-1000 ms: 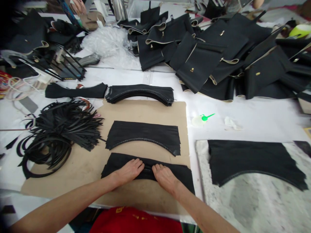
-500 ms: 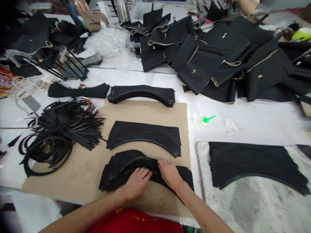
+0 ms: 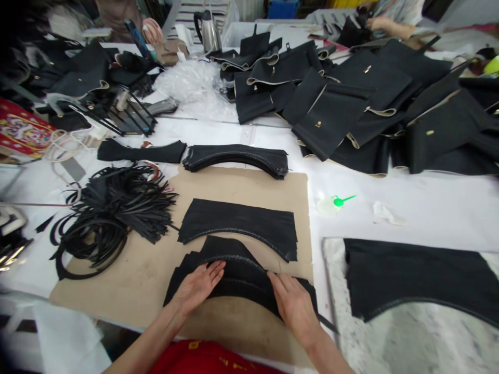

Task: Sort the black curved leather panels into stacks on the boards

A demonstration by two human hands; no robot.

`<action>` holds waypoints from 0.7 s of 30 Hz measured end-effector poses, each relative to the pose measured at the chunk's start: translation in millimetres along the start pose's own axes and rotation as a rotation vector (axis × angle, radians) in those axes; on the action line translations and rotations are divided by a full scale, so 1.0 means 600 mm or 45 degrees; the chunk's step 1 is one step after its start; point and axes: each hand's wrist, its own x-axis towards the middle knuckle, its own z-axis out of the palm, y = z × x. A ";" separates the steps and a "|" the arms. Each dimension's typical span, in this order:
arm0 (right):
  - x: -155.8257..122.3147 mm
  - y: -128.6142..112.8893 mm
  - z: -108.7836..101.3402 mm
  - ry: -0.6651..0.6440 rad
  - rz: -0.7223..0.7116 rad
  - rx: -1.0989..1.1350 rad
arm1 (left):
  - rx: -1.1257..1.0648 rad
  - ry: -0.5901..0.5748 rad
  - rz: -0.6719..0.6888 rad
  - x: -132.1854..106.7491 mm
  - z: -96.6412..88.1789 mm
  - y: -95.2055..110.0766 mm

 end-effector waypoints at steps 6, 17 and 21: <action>-0.022 -0.007 0.023 -0.095 -0.142 -0.157 | -0.015 0.682 0.085 -0.008 -0.022 0.059; -0.113 0.010 0.058 0.184 0.952 0.350 | 0.624 0.850 -0.020 -0.062 -0.053 0.114; -0.148 0.041 0.071 0.256 1.354 0.435 | 0.725 0.816 -0.040 -0.054 -0.048 0.125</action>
